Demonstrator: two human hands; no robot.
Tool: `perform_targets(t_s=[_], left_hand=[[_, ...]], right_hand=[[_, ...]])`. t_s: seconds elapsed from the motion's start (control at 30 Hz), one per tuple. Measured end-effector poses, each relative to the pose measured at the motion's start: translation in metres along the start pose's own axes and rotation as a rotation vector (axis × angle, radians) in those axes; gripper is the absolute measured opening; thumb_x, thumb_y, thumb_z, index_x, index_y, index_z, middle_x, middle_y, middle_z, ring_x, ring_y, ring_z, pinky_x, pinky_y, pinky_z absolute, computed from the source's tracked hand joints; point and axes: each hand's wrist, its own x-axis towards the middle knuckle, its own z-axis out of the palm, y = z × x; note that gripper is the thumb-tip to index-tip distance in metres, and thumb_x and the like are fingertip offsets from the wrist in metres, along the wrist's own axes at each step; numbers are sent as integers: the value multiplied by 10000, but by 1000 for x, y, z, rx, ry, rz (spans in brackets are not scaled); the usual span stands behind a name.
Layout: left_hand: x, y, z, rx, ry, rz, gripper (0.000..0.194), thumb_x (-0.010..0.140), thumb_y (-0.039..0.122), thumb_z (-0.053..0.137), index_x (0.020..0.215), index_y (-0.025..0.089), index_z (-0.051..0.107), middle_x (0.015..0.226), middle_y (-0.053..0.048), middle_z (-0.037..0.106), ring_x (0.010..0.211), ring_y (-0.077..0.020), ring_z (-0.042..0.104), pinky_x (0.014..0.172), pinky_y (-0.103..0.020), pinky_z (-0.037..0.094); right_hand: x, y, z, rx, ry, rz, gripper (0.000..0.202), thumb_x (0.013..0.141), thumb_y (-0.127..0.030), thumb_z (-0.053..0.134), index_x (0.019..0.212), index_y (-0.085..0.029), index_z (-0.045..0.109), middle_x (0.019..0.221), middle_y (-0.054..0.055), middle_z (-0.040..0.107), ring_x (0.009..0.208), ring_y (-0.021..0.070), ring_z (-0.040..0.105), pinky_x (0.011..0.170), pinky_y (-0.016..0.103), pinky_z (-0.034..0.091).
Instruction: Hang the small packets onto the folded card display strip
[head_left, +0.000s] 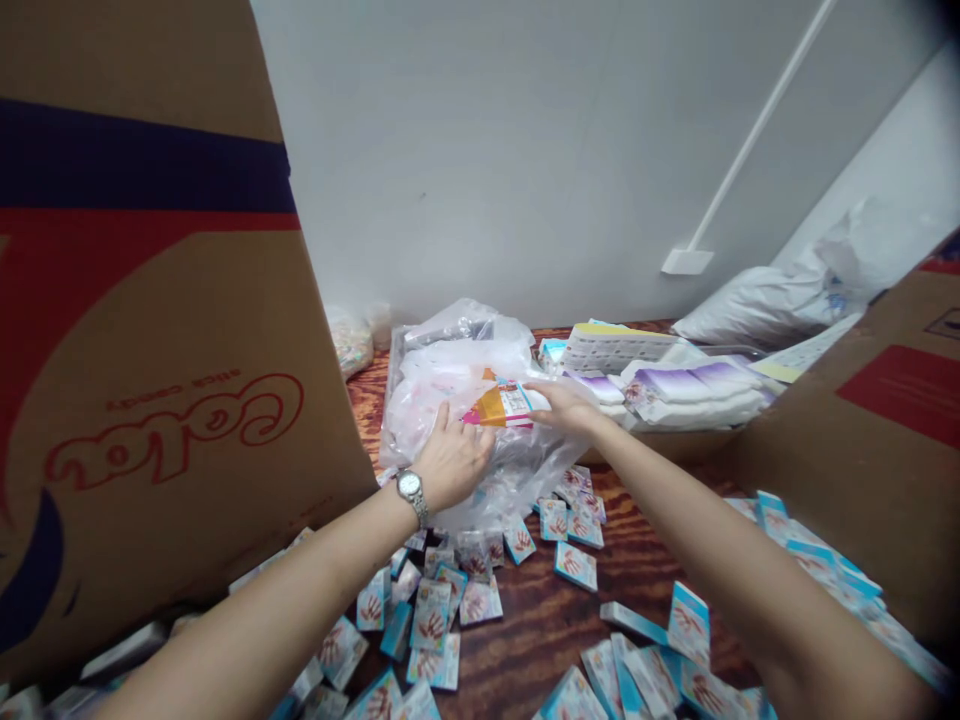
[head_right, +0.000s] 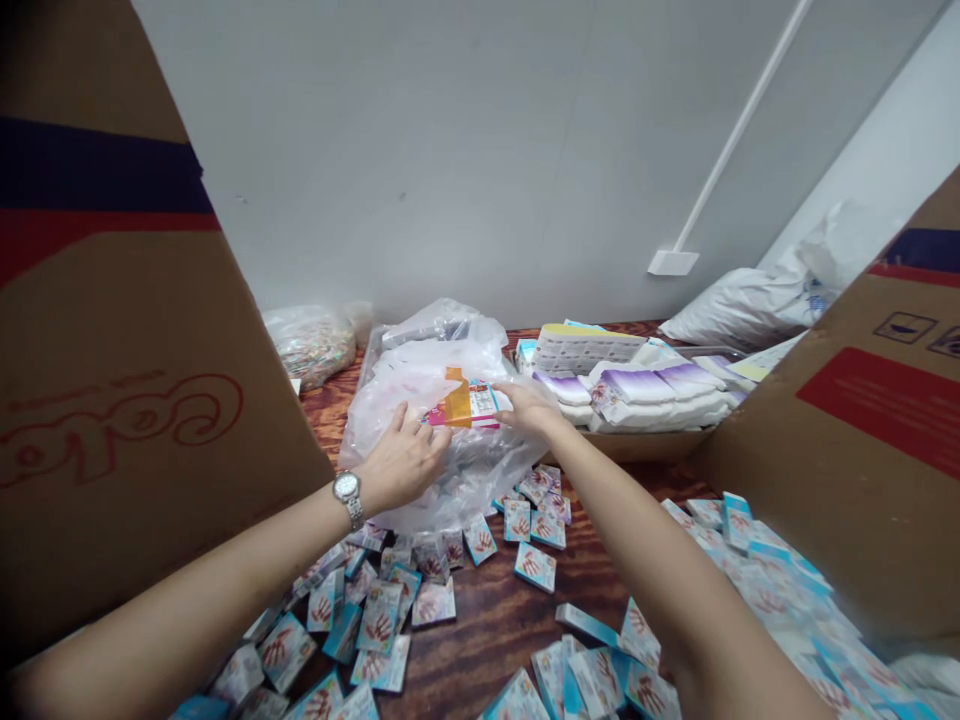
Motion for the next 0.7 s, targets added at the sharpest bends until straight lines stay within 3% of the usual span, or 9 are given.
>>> perform_targets(t_s=[0.1, 0.23, 0.4, 0.53, 0.7], left_hand=[[3, 1, 4, -10, 7, -34, 384, 886, 237, 424, 1218, 53, 477, 950, -152, 643, 911, -281, 586, 992, -594, 263], [2, -7, 4, 21, 8, -68, 251, 877, 252, 439, 999, 107, 604, 910, -133, 630, 939, -296, 560, 1003, -641, 209], [-3, -18, -1, 56, 33, -115, 248, 856, 361, 489, 910, 175, 643, 995, -126, 619, 966, -318, 536, 994, -678, 186], [-5, -19, -7, 60, 36, -125, 243, 855, 353, 496, 886, 160, 641, 836, -115, 655, 961, -317, 534, 1001, -661, 194], [-9, -27, -12, 52, 10, -160, 266, 874, 336, 464, 857, 150, 654, 780, -101, 672, 879, -299, 557, 1000, -683, 158]], right_hand=[[6, 7, 1, 46, 8, 117, 470, 755, -362, 662, 1191, -206, 585, 1105, 69, 657, 963, 236, 628, 811, 300, 474], [14, 9, 8, 102, 42, 248, 458, 803, -344, 595, 1205, -128, 564, 1093, 115, 655, 929, 233, 643, 776, 301, 484], [12, 10, 13, 156, 85, 246, 393, 791, -250, 584, 1173, -161, 587, 1123, 83, 642, 989, 213, 610, 839, 284, 455], [11, 12, 12, 189, 131, 276, 357, 750, -289, 622, 1090, -183, 630, 983, 64, 675, 873, 222, 628, 779, 296, 468], [19, 14, 14, 250, 243, 323, 544, 760, -387, 587, 1244, -150, 509, 973, 90, 658, 847, 244, 623, 740, 330, 478]])
